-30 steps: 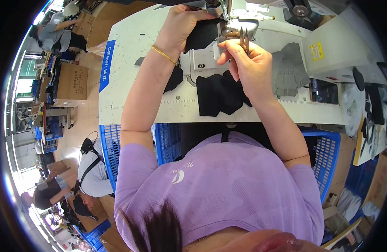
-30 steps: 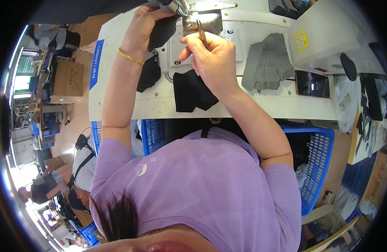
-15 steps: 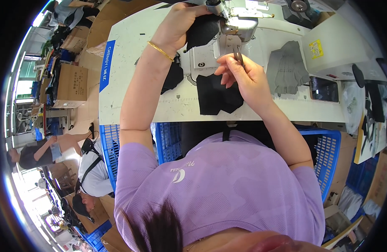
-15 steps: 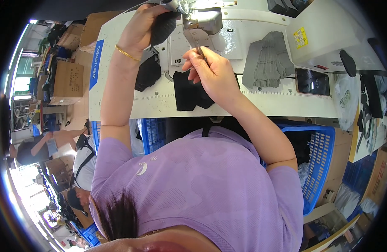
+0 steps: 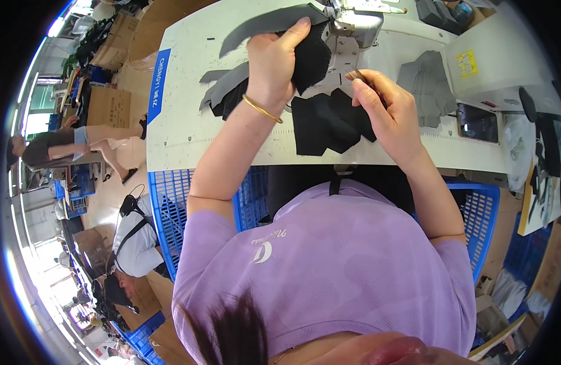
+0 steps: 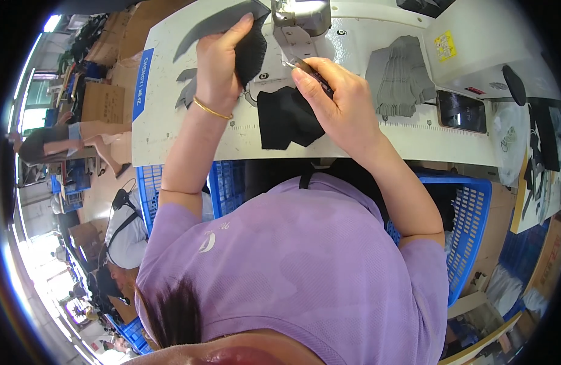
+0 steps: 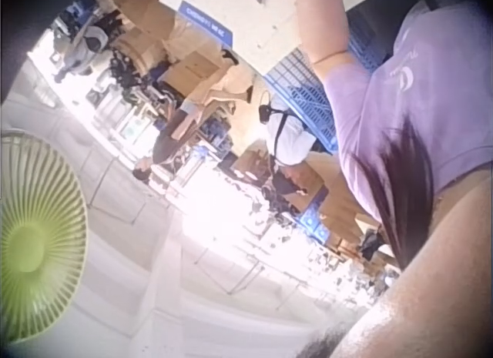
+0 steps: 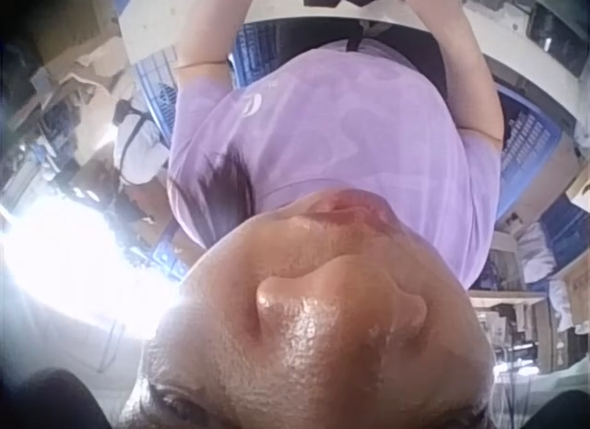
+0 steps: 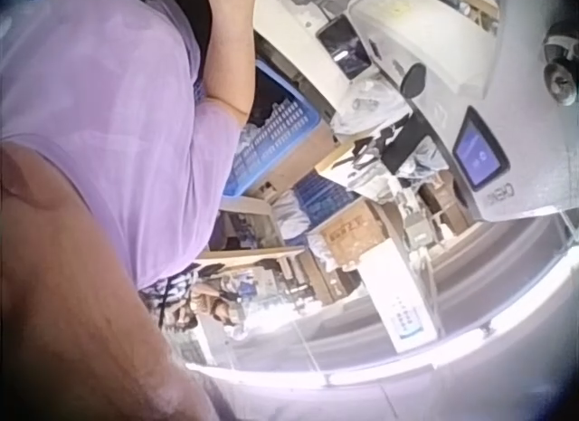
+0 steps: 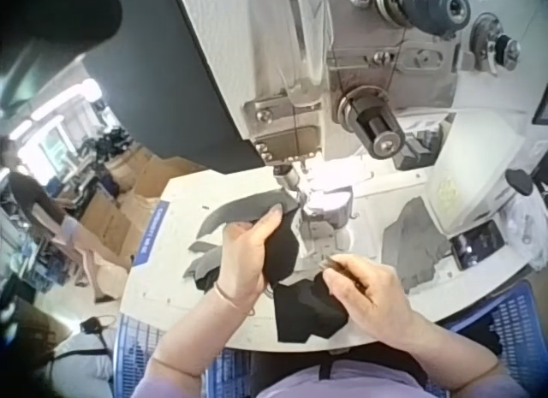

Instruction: Using a sewing machine to stitch together components of a shoe upper.

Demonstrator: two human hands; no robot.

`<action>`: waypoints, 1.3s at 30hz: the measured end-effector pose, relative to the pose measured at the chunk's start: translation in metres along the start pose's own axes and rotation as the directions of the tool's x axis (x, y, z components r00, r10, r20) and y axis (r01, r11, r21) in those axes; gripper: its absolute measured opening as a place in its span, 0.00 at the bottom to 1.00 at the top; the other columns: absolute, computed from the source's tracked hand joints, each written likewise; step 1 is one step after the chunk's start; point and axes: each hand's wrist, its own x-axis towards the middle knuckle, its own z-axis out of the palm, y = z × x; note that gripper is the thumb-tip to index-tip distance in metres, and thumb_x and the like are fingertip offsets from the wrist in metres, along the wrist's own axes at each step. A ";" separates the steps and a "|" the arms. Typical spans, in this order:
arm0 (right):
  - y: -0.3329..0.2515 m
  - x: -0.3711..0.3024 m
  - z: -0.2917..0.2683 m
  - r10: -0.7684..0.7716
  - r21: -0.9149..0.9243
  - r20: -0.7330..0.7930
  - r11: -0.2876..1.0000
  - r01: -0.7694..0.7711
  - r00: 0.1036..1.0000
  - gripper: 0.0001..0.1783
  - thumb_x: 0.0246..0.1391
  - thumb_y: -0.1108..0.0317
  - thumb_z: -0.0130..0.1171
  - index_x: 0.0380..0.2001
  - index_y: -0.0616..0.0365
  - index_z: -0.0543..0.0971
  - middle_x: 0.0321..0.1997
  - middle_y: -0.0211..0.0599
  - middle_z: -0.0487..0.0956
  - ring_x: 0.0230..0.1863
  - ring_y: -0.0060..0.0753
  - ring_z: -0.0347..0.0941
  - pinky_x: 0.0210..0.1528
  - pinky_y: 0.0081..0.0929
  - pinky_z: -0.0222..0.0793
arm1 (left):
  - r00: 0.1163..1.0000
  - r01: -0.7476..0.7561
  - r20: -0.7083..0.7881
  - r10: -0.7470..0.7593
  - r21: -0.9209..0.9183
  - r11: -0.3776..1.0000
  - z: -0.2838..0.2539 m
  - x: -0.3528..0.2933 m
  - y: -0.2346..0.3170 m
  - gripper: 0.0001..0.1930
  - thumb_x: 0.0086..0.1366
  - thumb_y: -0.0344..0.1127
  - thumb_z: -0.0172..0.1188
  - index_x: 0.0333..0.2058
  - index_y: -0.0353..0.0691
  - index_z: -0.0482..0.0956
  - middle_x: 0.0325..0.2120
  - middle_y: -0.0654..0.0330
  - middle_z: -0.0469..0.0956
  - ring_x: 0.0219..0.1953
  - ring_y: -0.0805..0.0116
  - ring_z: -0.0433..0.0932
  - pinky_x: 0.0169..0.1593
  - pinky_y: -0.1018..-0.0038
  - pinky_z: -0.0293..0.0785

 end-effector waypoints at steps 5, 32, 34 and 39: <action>-0.001 0.010 0.005 0.049 0.045 -0.087 0.998 -0.045 0.995 0.17 0.59 0.59 0.60 0.37 0.66 0.80 0.25 0.35 0.77 0.27 0.22 0.71 0.31 0.21 0.67 | 0.993 -0.063 -0.112 0.042 -0.194 0.979 0.009 -0.018 -0.010 0.07 0.63 0.28 0.61 0.36 0.28 0.80 0.34 0.61 0.80 0.33 0.75 0.75 0.38 0.78 0.72; 0.005 0.027 -0.007 -0.086 0.062 0.241 0.995 0.073 0.967 0.12 0.57 0.65 0.62 0.37 0.65 0.82 0.26 0.31 0.79 0.29 0.17 0.73 0.32 0.16 0.67 | -0.108 -0.743 0.765 0.635 0.363 -0.562 -0.045 -0.035 -0.002 0.12 0.45 0.32 0.62 0.32 0.47 0.85 0.29 0.71 0.78 0.30 0.76 0.73 0.35 0.79 0.61; 0.004 0.028 -0.008 -0.038 0.109 0.207 0.994 0.016 0.978 0.12 0.57 0.65 0.62 0.37 0.64 0.82 0.25 0.29 0.78 0.28 0.16 0.72 0.32 0.16 0.66 | -0.149 -0.734 0.760 0.633 0.344 -0.586 -0.044 -0.037 -0.003 0.12 0.45 0.31 0.62 0.32 0.47 0.85 0.29 0.72 0.77 0.30 0.77 0.73 0.33 0.79 0.60; 0.002 0.023 -0.010 0.165 0.226 0.158 0.954 -0.198 0.974 0.10 0.56 0.65 0.64 0.33 0.63 0.82 0.24 0.22 0.77 0.29 0.11 0.70 0.31 0.12 0.64 | -0.055 -0.712 0.813 0.580 0.375 -0.593 -0.056 -0.044 -0.002 0.14 0.47 0.36 0.66 0.35 0.48 0.86 0.35 0.73 0.79 0.37 0.78 0.74 0.41 0.78 0.62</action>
